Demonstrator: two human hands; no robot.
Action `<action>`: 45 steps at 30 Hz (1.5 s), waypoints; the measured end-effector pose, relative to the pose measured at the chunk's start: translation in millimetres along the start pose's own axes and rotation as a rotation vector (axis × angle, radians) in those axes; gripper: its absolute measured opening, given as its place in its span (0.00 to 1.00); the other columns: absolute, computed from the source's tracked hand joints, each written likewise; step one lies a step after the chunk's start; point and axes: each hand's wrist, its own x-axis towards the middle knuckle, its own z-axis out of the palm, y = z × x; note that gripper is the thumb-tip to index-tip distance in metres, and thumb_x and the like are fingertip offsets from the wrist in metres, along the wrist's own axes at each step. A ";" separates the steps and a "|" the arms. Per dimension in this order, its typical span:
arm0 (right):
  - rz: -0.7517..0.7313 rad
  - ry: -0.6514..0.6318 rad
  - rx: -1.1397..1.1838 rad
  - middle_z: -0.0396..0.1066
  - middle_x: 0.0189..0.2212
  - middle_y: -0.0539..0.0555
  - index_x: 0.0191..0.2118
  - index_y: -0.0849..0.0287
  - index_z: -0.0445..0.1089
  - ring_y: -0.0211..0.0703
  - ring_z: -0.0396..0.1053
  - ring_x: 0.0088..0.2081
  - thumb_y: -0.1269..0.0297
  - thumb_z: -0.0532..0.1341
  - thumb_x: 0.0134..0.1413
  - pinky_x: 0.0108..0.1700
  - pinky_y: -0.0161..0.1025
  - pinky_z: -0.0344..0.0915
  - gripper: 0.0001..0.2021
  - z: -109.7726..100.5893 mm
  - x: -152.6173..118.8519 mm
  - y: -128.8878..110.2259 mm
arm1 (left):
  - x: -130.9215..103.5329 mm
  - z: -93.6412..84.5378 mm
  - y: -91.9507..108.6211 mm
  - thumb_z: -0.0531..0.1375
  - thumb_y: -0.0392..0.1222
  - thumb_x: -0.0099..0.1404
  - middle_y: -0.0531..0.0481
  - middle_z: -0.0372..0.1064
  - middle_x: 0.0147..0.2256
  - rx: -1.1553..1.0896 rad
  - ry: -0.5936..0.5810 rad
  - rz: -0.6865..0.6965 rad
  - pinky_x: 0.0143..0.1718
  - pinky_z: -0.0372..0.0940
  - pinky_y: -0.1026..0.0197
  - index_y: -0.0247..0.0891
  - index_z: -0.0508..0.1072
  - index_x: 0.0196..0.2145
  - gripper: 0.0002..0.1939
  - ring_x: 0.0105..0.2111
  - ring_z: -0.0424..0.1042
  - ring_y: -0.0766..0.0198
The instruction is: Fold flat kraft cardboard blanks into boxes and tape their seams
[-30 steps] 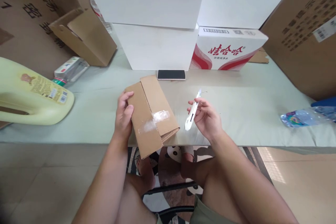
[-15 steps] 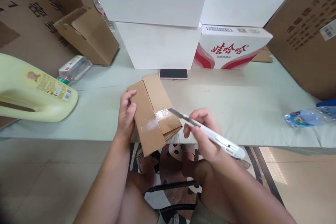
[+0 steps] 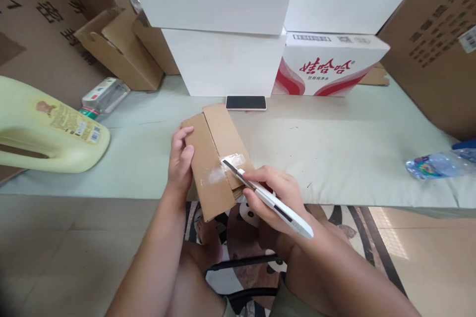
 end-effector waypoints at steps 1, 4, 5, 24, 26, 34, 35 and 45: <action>-0.017 0.000 -0.015 0.74 0.26 0.47 0.42 0.54 0.70 0.34 0.68 0.22 0.69 0.63 0.58 0.24 0.31 0.64 0.06 0.3 0.0 -0.6 | 0.4 0.2 -0.3 0.56 0.58 0.66 0.43 0.59 0.60 0.008 -0.003 0.006 0.63 0.59 0.47 0.47 0.69 0.53 0.22 0.65 0.57 0.50; -0.062 0.005 -0.082 0.73 0.26 0.48 0.42 0.55 0.70 0.32 0.67 0.21 0.71 0.62 0.58 0.23 0.30 0.63 0.07 0.5 1.9 -5.5 | 1.4 1.0 -1.1 0.56 0.58 0.66 0.43 0.59 0.60 0.027 -0.002 0.026 0.63 0.59 0.47 0.47 0.69 0.53 0.21 0.64 0.58 0.50; -0.078 0.007 -0.102 0.72 0.26 0.48 0.41 0.55 0.70 0.32 0.66 0.21 0.71 0.62 0.58 0.23 0.30 0.63 0.07 0.5 2.8 -7.7 | 1.6 1.3 -1.2 0.56 0.58 0.66 0.43 0.59 0.60 0.031 0.000 0.034 0.63 0.59 0.47 0.47 0.69 0.53 0.21 0.64 0.59 0.50; -0.003 -0.069 -0.128 0.74 0.27 0.50 0.40 0.57 0.72 0.35 0.70 0.24 0.63 0.61 0.61 0.26 0.33 0.65 0.05 2.3 15.1 -18.6 | -2.3 6.6 -1.4 0.53 0.57 0.68 0.41 0.58 0.61 0.055 0.005 0.042 0.66 0.54 0.45 0.45 0.68 0.53 0.21 0.66 0.56 0.49; 0.022 -0.073 -0.127 0.74 0.27 0.51 0.40 0.57 0.72 0.36 0.70 0.25 0.63 0.61 0.61 0.27 0.33 0.66 0.05 3.1 15.1 -18.6 | -2.9 6.7 -1.7 0.53 0.57 0.68 0.41 0.58 0.61 0.060 0.009 0.038 0.66 0.54 0.45 0.45 0.68 0.53 0.21 0.66 0.56 0.49; -0.019 -0.034 -0.051 0.73 0.33 0.54 0.40 0.57 0.70 0.37 0.71 0.28 0.67 0.60 0.58 0.28 0.35 0.66 0.05 2.4 11.4 -16.6 | -1.8 4.9 -1.0 0.54 0.58 0.66 0.41 0.59 0.60 0.070 0.016 0.019 0.62 0.59 0.45 0.45 0.70 0.52 0.22 0.65 0.58 0.47; -0.022 -0.034 -0.041 0.73 0.33 0.54 0.40 0.57 0.70 0.38 0.70 0.28 0.67 0.60 0.58 0.28 0.36 0.66 0.04 1.8 11.5 -16.2 | -1.5 4.5 -0.6 0.54 0.58 0.66 0.41 0.60 0.60 0.069 0.016 0.017 0.62 0.60 0.45 0.45 0.70 0.51 0.22 0.64 0.58 0.47; 0.037 -0.027 0.052 0.70 0.30 0.51 0.38 0.56 0.68 0.37 0.64 0.25 0.65 0.58 0.58 0.26 0.37 0.61 0.04 1.3 4.7 -6.3 | -0.9 4.3 3.2 0.54 0.60 0.65 0.41 0.61 0.59 0.078 0.017 -0.006 0.60 0.61 0.45 0.46 0.71 0.50 0.22 0.65 0.56 0.47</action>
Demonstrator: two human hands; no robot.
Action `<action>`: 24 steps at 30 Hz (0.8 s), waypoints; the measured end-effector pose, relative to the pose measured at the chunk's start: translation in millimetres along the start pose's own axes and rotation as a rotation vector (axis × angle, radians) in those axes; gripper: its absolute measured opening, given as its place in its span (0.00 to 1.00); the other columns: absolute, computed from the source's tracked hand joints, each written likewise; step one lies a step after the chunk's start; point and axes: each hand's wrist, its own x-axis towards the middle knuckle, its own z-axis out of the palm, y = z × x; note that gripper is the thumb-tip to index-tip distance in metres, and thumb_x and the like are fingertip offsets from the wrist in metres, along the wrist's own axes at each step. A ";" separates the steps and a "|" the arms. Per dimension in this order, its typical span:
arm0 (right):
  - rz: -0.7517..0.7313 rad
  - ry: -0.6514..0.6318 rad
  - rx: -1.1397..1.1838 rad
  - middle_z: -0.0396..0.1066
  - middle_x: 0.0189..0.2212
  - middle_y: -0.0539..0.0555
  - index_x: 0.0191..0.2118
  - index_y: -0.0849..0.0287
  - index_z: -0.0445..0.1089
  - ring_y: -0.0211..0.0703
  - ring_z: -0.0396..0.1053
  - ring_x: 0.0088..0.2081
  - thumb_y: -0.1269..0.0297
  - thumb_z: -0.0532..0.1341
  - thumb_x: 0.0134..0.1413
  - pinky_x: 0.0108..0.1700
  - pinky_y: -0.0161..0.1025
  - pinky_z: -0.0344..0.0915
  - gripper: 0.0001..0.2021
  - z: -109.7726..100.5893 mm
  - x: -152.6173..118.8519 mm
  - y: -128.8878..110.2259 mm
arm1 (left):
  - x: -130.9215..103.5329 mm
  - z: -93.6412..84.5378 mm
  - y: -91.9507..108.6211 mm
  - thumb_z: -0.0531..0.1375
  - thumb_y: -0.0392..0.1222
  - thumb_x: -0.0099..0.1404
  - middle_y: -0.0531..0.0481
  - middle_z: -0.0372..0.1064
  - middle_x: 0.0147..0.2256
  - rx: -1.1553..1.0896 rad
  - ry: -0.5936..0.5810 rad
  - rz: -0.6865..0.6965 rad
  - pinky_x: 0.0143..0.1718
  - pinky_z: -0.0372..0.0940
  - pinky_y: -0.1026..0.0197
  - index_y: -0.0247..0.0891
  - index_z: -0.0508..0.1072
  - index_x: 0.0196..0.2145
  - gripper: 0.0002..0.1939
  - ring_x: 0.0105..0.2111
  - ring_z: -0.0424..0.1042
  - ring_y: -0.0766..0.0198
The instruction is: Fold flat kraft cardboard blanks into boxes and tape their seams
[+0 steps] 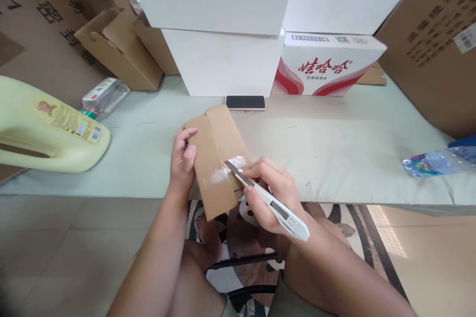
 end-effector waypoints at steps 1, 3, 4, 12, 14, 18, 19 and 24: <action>0.009 0.004 -0.005 0.70 0.29 0.51 0.38 0.56 0.68 0.36 0.64 0.24 0.64 0.58 0.59 0.26 0.37 0.60 0.04 0.1 -2.0 0.8 | 0.2 0.3 0.0 0.54 0.60 0.65 0.41 0.61 0.59 -0.004 -0.002 -0.002 0.60 0.62 0.45 0.46 0.71 0.50 0.23 0.65 0.57 0.47; 0.019 0.009 -0.011 0.70 0.26 0.49 0.40 0.56 0.68 0.36 0.63 0.23 0.63 0.58 0.59 0.25 0.37 0.60 0.05 -0.2 -5.2 1.3 | 0.4 0.8 0.0 0.54 0.60 0.66 0.41 0.61 0.59 -0.009 -0.004 -0.005 0.60 0.62 0.46 0.46 0.71 0.51 0.22 0.64 0.58 0.47; 0.019 0.013 -0.012 0.70 0.26 0.49 0.40 0.55 0.68 0.36 0.63 0.22 0.63 0.58 0.59 0.25 0.37 0.60 0.05 -0.8 -5.9 1.0 | 0.3 1.1 0.1 0.54 0.60 0.66 0.41 0.61 0.59 -0.009 -0.002 -0.005 0.59 0.62 0.46 0.46 0.71 0.51 0.22 0.64 0.58 0.48; -0.019 0.079 -0.185 0.72 0.23 0.47 0.35 0.54 0.68 0.34 0.65 0.19 0.66 0.65 0.56 0.21 0.33 0.61 0.04 -4.2 0.6 -8.4 | -0.9 1.7 1.4 0.54 0.56 0.66 0.41 0.61 0.58 -0.002 0.013 -0.020 0.60 0.62 0.47 0.45 0.71 0.51 0.21 0.63 0.59 0.49; -0.054 0.133 -0.183 0.71 0.21 0.48 0.32 0.54 0.68 0.35 0.65 0.18 0.65 0.64 0.58 0.20 0.34 0.60 0.04 -3.4 0.4 -9.7 | -0.8 2.2 2.0 0.55 0.55 0.66 0.42 0.61 0.58 -0.004 0.018 -0.021 0.60 0.62 0.48 0.45 0.71 0.51 0.20 0.63 0.60 0.49; -0.053 0.234 -0.127 0.70 0.20 0.48 0.31 0.54 0.69 0.35 0.65 0.19 0.67 0.63 0.60 0.20 0.34 0.60 0.06 -0.6 -4.0 -7.0 | -0.6 3.2 2.1 0.55 0.53 0.65 0.41 0.62 0.58 -0.010 0.025 -0.024 0.60 0.63 0.47 0.45 0.71 0.50 0.19 0.63 0.60 0.48; -0.026 0.262 -0.105 0.70 0.21 0.48 0.33 0.53 0.70 0.35 0.65 0.20 0.66 0.63 0.60 0.20 0.34 0.61 0.03 -0.2 -5.3 -5.6 | -0.6 3.3 1.9 0.55 0.54 0.65 0.41 0.61 0.58 -0.009 0.025 -0.024 0.60 0.63 0.47 0.45 0.71 0.51 0.19 0.63 0.60 0.48; 0.036 0.178 0.006 0.73 0.23 0.49 0.37 0.54 0.76 0.36 0.69 0.22 0.62 0.63 0.61 0.23 0.35 0.65 0.05 -2.9 -7.3 -1.9 | -1.3 3.3 1.2 0.55 0.55 0.66 0.42 0.61 0.59 -0.018 0.025 -0.025 0.61 0.62 0.47 0.45 0.71 0.51 0.20 0.63 0.60 0.48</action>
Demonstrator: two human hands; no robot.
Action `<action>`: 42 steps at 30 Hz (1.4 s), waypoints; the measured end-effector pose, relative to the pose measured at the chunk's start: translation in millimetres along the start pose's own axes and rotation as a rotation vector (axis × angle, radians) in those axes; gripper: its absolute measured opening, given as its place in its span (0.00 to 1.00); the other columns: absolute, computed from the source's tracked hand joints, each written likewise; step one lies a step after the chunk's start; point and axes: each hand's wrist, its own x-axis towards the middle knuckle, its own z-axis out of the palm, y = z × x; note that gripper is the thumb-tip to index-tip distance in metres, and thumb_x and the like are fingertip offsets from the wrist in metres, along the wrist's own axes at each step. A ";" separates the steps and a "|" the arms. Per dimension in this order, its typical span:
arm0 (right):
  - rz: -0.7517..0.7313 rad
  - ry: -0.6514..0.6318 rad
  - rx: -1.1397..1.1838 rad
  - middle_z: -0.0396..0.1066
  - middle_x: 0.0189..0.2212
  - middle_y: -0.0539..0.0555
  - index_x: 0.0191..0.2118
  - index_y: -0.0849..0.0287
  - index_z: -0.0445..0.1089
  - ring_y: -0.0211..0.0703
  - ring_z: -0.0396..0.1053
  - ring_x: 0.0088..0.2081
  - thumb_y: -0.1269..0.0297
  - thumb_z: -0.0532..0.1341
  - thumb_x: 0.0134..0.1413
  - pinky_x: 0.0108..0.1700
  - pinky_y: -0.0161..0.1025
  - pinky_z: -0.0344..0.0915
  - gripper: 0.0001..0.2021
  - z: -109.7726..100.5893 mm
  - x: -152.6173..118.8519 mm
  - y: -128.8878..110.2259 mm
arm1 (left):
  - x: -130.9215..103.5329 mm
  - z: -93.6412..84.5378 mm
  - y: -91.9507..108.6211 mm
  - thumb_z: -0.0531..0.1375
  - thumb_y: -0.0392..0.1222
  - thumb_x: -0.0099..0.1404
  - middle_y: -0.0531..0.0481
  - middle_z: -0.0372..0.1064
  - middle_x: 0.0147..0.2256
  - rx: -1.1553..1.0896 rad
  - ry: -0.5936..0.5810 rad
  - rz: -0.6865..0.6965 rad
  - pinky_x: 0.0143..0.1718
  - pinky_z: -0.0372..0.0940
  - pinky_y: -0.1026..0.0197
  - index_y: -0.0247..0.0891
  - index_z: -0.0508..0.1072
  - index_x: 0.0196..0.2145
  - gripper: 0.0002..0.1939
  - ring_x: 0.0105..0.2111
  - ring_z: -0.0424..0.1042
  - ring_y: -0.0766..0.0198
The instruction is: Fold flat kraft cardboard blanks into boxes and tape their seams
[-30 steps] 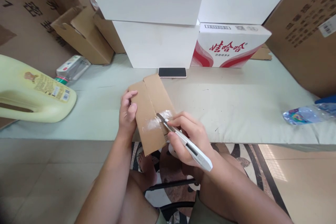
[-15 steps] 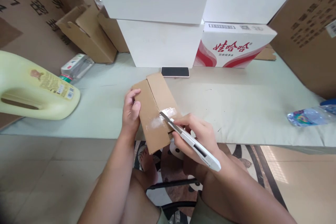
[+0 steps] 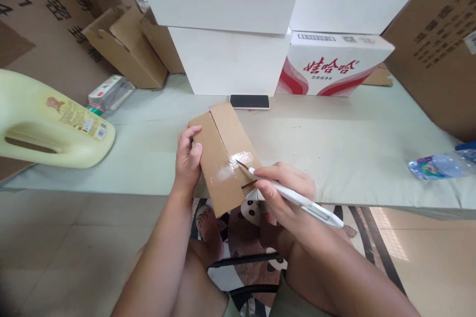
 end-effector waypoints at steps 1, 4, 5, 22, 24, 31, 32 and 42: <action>0.040 -0.012 0.021 0.73 0.23 0.49 0.37 0.54 0.77 0.36 0.69 0.21 0.61 0.64 0.61 0.23 0.35 0.65 0.05 -0.4 0.3 0.0 | -0.3 0.0 0.1 0.55 0.55 0.66 0.42 0.61 0.59 0.003 -0.002 -0.002 0.61 0.62 0.47 0.45 0.71 0.51 0.20 0.63 0.60 0.48; 0.225 0.007 0.122 0.76 0.24 0.50 0.39 0.55 0.77 0.36 0.70 0.20 0.61 0.66 0.59 0.21 0.33 0.66 0.06 0.5 -0.1 1.1 | -1.1 0.1 0.6 0.55 0.54 0.67 0.42 0.61 0.59 0.008 -0.002 -0.002 0.62 0.61 0.47 0.45 0.71 0.51 0.19 0.64 0.59 0.48; 0.273 0.011 0.167 0.77 0.25 0.50 0.41 0.55 0.77 0.36 0.71 0.20 0.61 0.65 0.60 0.21 0.33 0.67 0.06 1.4 -0.5 1.7 | -1.3 0.2 0.6 0.55 0.54 0.67 0.42 0.61 0.59 0.005 0.002 0.003 0.62 0.61 0.46 0.45 0.71 0.51 0.19 0.64 0.59 0.48; -0.047 -0.122 -0.231 0.78 0.29 0.51 0.41 0.57 0.75 0.36 0.74 0.26 0.67 0.61 0.61 0.28 0.32 0.69 0.06 9.7 6.9 -11.3 | -2.5 2.0 -2.7 0.54 0.56 0.68 0.41 0.61 0.59 0.042 -0.002 0.065 0.64 0.57 0.46 0.45 0.71 0.52 0.20 0.65 0.57 0.49; -0.083 -0.126 -0.249 0.77 0.31 0.52 0.41 0.57 0.74 0.36 0.75 0.28 0.68 0.61 0.60 0.30 0.32 0.69 0.06 12.2 9.4 -11.5 | -2.5 2.6 -3.6 0.54 0.56 0.68 0.41 0.61 0.59 0.041 0.000 0.074 0.63 0.58 0.46 0.44 0.70 0.51 0.20 0.65 0.58 0.49; -0.074 -0.068 -0.167 0.73 0.30 0.51 0.35 0.57 0.70 0.37 0.72 0.29 0.70 0.57 0.57 0.30 0.35 0.67 0.05 13.2 9.2 -10.8 | -1.4 1.0 -4.1 0.52 0.54 0.68 0.40 0.62 0.57 0.072 0.022 0.110 0.60 0.62 0.46 0.43 0.71 0.50 0.19 0.61 0.62 0.49; -0.070 -0.058 -0.151 0.72 0.29 0.50 0.35 0.56 0.69 0.37 0.71 0.28 0.70 0.57 0.57 0.29 0.35 0.66 0.05 12.6 8.5 -10.2 | -1.4 0.5 -3.7 0.52 0.53 0.68 0.40 0.62 0.57 0.076 0.022 0.105 0.59 0.62 0.46 0.43 0.71 0.50 0.19 0.61 0.63 0.49; 0.072 -0.075 -0.079 0.71 0.23 0.46 0.40 0.54 0.71 0.35 0.67 0.22 0.66 0.59 0.58 0.24 0.33 0.63 0.05 12.5 -4.8 -9.6 | -2.8 -2.4 -2.8 0.54 0.55 0.68 0.40 0.62 0.58 0.036 -0.011 0.067 0.58 0.64 0.47 0.44 0.70 0.52 0.20 0.62 0.61 0.49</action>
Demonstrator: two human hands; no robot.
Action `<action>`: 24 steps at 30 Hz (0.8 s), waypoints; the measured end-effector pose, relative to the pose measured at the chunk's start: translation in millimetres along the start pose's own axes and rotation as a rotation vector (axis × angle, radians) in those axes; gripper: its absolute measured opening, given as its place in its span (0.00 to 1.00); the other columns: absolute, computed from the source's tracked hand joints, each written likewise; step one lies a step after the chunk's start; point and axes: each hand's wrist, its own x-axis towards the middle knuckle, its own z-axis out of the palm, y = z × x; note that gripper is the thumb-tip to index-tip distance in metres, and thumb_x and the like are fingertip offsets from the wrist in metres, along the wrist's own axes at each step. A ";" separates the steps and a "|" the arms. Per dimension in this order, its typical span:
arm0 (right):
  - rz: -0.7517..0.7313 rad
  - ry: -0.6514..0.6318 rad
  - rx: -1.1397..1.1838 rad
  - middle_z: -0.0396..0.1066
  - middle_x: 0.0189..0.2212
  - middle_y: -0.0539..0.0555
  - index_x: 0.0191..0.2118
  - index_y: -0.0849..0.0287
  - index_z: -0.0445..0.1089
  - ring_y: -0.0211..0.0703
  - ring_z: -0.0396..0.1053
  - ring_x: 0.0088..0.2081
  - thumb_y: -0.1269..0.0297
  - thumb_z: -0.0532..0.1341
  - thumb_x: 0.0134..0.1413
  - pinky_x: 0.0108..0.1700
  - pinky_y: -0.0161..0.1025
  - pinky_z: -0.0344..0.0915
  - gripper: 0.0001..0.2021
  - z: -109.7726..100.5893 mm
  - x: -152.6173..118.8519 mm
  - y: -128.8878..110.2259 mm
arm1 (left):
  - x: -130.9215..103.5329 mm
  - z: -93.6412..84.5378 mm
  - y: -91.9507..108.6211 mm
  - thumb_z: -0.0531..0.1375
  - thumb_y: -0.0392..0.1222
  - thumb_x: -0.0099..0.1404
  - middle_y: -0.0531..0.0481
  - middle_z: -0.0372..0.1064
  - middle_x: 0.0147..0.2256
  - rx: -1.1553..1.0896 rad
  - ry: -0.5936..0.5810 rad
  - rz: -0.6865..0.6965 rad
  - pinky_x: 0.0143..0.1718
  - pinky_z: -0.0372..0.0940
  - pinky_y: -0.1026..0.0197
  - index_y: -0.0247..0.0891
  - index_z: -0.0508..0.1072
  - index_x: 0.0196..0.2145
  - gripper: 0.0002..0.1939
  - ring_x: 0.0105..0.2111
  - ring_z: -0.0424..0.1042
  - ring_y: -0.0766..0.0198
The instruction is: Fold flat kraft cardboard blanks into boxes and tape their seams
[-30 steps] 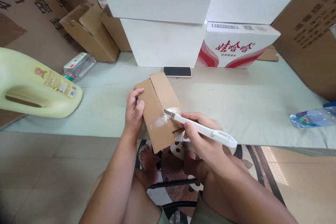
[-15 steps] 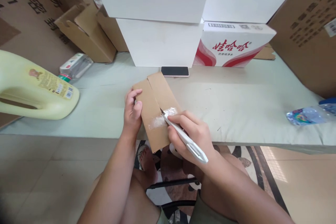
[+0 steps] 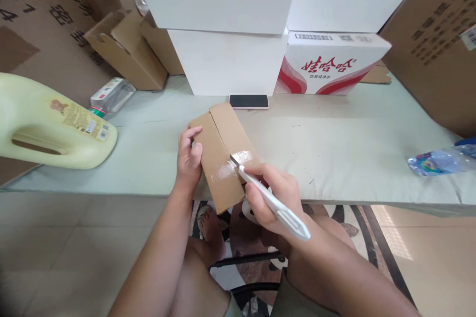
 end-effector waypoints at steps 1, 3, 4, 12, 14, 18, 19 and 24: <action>0.054 0.024 0.075 0.72 0.22 0.45 0.42 0.53 0.71 0.35 0.68 0.21 0.65 0.59 0.60 0.24 0.33 0.64 0.06 0.2 -0.4 1.5 | -0.1 -0.2 0.1 0.53 0.56 0.68 0.40 0.61 0.58 -0.004 0.000 -0.005 0.58 0.64 0.47 0.44 0.70 0.52 0.21 0.62 0.61 0.49; 0.174 0.091 0.261 0.73 0.21 0.45 0.43 0.53 0.70 0.35 0.68 0.20 0.63 0.59 0.62 0.23 0.32 0.65 0.06 0.2 0.4 5.8 | -0.2 -0.9 0.5 0.53 0.57 0.68 0.40 0.61 0.58 -0.002 0.007 -0.008 0.58 0.64 0.46 0.44 0.70 0.52 0.21 0.62 0.61 0.48; 0.230 0.110 0.349 0.73 0.22 0.45 0.43 0.53 0.69 0.35 0.67 0.19 0.62 0.60 0.62 0.22 0.32 0.65 0.05 0.0 1.3 8.4 | -0.2 -1.2 0.6 0.53 0.57 0.68 0.40 0.62 0.58 0.004 0.009 -0.007 0.58 0.64 0.46 0.44 0.70 0.52 0.21 0.62 0.61 0.48; 0.261 0.116 0.387 0.74 0.24 0.50 0.37 0.55 0.77 0.35 0.66 0.20 0.59 0.62 0.60 0.21 0.33 0.63 0.08 -1.5 -0.6 18.5 | 0.6 -0.9 1.9 0.53 0.59 0.67 0.41 0.61 0.58 0.015 0.002 -0.018 0.60 0.61 0.46 0.45 0.70 0.52 0.22 0.63 0.60 0.49; 0.175 0.108 0.232 0.72 0.24 0.48 0.40 0.54 0.76 0.35 0.66 0.21 0.64 0.63 0.58 0.21 0.33 0.62 0.06 -1.6 -1.6 14.1 | 0.6 -0.4 2.3 0.53 0.59 0.67 0.41 0.61 0.58 0.016 0.002 -0.014 0.60 0.61 0.46 0.44 0.70 0.52 0.23 0.63 0.60 0.49; 0.048 0.074 0.116 0.67 0.20 0.45 0.36 0.54 0.71 0.34 0.61 0.19 0.68 0.62 0.53 0.20 0.32 0.57 0.03 -1.4 0.2 7.3 | -0.1 -0.1 3.0 0.53 0.59 0.67 0.41 0.62 0.57 0.017 0.011 -0.015 0.60 0.62 0.46 0.45 0.71 0.52 0.22 0.62 0.60 0.48; 0.041 0.068 0.112 0.66 0.19 0.45 0.34 0.54 0.70 0.34 0.60 0.19 0.68 0.62 0.54 0.20 0.32 0.57 0.02 -1.5 0.7 7.0 | -0.3 -0.2 3.1 0.53 0.59 0.68 0.41 0.62 0.57 0.017 0.012 -0.019 0.59 0.62 0.46 0.45 0.71 0.52 0.22 0.62 0.60 0.48; 0.007 0.041 0.088 0.68 0.20 0.46 0.35 0.54 0.70 0.35 0.63 0.19 0.69 0.62 0.55 0.21 0.33 0.59 0.03 -2.8 2.0 7.5 | -0.6 -0.8 3.8 0.54 0.57 0.68 0.41 0.62 0.58 0.019 0.007 -0.034 0.59 0.63 0.46 0.46 0.71 0.52 0.21 0.62 0.60 0.49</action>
